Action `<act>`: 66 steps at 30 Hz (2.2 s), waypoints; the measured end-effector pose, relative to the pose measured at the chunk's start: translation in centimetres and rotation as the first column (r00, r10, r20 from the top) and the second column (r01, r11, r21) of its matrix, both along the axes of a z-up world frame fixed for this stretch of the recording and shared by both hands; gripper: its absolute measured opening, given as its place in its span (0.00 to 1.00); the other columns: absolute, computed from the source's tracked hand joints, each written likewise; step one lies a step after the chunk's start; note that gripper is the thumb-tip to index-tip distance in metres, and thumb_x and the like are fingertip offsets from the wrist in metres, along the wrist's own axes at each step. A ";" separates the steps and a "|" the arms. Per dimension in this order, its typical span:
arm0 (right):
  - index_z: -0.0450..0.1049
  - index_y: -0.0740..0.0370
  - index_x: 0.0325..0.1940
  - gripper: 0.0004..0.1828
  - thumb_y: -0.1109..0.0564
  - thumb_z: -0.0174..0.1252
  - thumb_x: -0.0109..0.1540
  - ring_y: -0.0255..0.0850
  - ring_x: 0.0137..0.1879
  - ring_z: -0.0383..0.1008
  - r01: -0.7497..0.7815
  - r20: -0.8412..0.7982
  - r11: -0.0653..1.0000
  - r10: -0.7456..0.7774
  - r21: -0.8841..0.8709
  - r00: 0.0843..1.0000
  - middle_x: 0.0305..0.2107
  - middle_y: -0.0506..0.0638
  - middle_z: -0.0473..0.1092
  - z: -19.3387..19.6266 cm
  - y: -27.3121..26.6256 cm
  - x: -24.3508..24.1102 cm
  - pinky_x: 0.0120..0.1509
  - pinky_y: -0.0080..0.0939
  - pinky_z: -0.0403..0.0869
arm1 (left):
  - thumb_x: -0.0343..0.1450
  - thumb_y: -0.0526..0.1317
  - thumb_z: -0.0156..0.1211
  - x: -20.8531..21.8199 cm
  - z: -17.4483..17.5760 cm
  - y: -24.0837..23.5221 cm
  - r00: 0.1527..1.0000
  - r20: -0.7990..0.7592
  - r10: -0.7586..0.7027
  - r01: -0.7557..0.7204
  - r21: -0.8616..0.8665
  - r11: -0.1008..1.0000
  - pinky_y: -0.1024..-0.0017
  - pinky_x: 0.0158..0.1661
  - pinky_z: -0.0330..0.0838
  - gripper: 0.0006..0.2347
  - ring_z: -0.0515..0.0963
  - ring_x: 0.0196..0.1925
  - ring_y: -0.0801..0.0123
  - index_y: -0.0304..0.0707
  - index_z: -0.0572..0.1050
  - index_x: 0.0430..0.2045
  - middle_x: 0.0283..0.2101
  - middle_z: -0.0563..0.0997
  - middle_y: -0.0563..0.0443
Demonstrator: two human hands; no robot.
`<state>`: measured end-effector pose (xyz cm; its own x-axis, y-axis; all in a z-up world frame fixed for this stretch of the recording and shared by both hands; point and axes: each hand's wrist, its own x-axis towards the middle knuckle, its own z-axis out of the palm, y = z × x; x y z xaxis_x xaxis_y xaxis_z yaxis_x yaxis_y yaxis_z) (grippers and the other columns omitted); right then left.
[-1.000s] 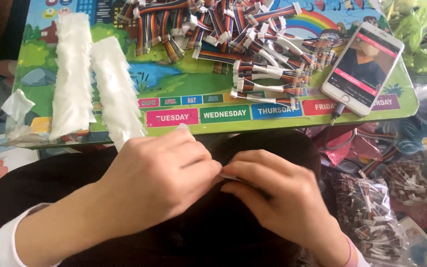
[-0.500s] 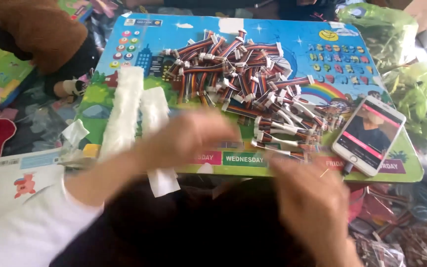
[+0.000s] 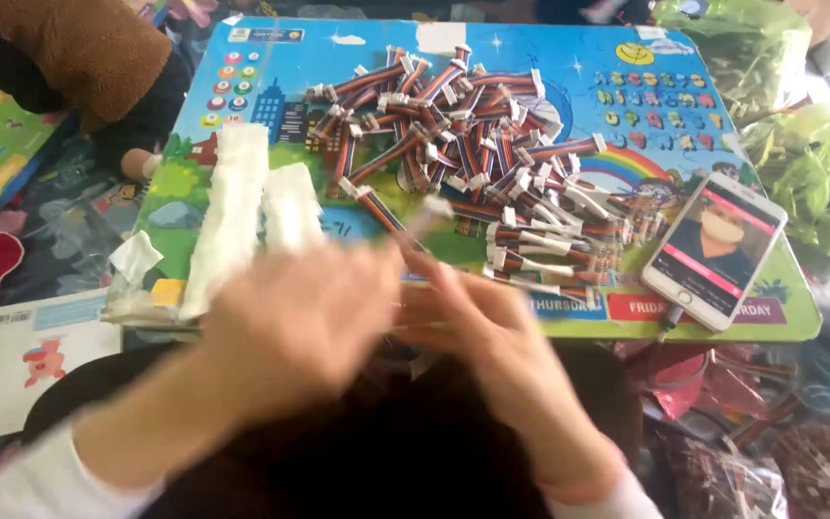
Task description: Wrapping the connector ends of electronic wire harnesses with white paper strips.
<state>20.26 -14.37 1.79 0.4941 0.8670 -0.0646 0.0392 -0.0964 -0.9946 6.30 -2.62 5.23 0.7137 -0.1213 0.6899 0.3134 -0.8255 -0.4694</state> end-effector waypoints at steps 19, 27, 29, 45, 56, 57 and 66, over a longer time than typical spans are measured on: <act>0.72 0.77 0.39 0.18 0.55 0.50 0.62 0.41 0.28 0.71 -0.291 -0.740 0.928 0.363 0.233 0.566 0.27 0.62 0.72 -2.1 -3.6 -4.0 0.34 0.34 0.71 | 0.58 0.24 0.61 -3.3 -2.8 -2.2 0.895 0.427 -0.131 0.290 -0.779 -0.557 0.79 0.28 0.75 0.12 0.80 0.25 0.69 0.28 0.78 0.35 0.29 0.83 0.43; 0.74 0.78 0.42 0.14 0.62 0.50 0.60 0.40 0.31 0.74 -0.055 -0.349 0.982 0.117 0.182 0.930 0.24 0.58 0.74 -2.6 -4.2 -5.7 0.39 0.35 0.76 | 0.61 0.30 0.62 -2.0 -2.3 -3.7 0.941 0.335 0.041 0.330 -0.887 -0.323 0.84 0.21 0.71 0.10 0.77 0.19 0.75 0.27 0.79 0.34 0.24 0.82 0.49; 0.73 0.79 0.42 0.15 0.61 0.50 0.60 0.42 0.35 0.75 -0.108 -0.456 0.977 0.182 0.183 0.871 0.26 0.59 0.74 -2.7 -4.2 -5.4 0.44 0.36 0.74 | 0.62 0.28 0.60 -1.9 -3.0 -3.4 0.888 0.446 0.115 0.422 -0.686 -0.593 0.80 0.21 0.69 0.10 0.74 0.21 0.72 0.25 0.78 0.35 0.23 0.79 0.45; 0.77 0.75 0.32 0.07 0.66 0.56 0.55 0.46 0.40 0.70 -0.148 -0.609 0.979 0.204 0.141 0.766 0.34 0.61 0.71 -7.6 -2.9 -6.0 0.39 0.41 0.73 | 0.61 0.31 0.60 -6.9 -2.3 0.8 0.983 0.035 -0.182 0.078 -0.969 0.234 0.81 0.20 0.59 0.02 0.66 0.17 0.77 0.36 0.76 0.24 0.24 0.75 0.57; 0.78 0.72 0.34 0.09 0.64 0.55 0.55 0.48 0.45 0.71 -0.027 -0.699 0.994 0.093 0.105 0.709 0.50 0.64 0.70 -9.5 -2.2 -5.8 0.40 0.43 0.74 | 0.66 0.34 0.55 -5.1 -4.2 3.5 0.933 -0.264 -0.246 -0.078 -0.813 0.577 0.68 0.25 0.68 0.02 0.74 0.22 0.60 0.36 0.72 0.24 0.27 0.74 0.51; 0.78 0.72 0.34 0.09 0.64 0.55 0.55 0.48 0.45 0.71 -0.027 -0.702 0.994 0.091 0.101 0.707 0.50 0.64 0.70 -9.4 -2.1 -5.8 0.40 0.43 0.74 | 0.66 0.34 0.55 -5.0 -4.3 3.7 0.932 -0.266 -0.246 -0.081 -0.815 0.574 0.68 0.25 0.68 0.02 0.74 0.22 0.60 0.36 0.72 0.24 0.27 0.74 0.51; 0.78 0.71 0.33 0.07 0.64 0.56 0.55 0.47 0.45 0.72 -0.052 -0.690 0.986 0.147 0.157 0.709 0.49 0.63 0.69 -9.4 -2.5 -5.4 0.39 0.41 0.75 | 0.66 0.35 0.47 -5.2 -4.0 4.6 0.831 -0.377 -0.409 -0.179 -0.877 0.445 0.68 0.30 0.67 0.02 0.73 0.28 0.61 0.37 0.67 0.25 0.29 0.73 0.49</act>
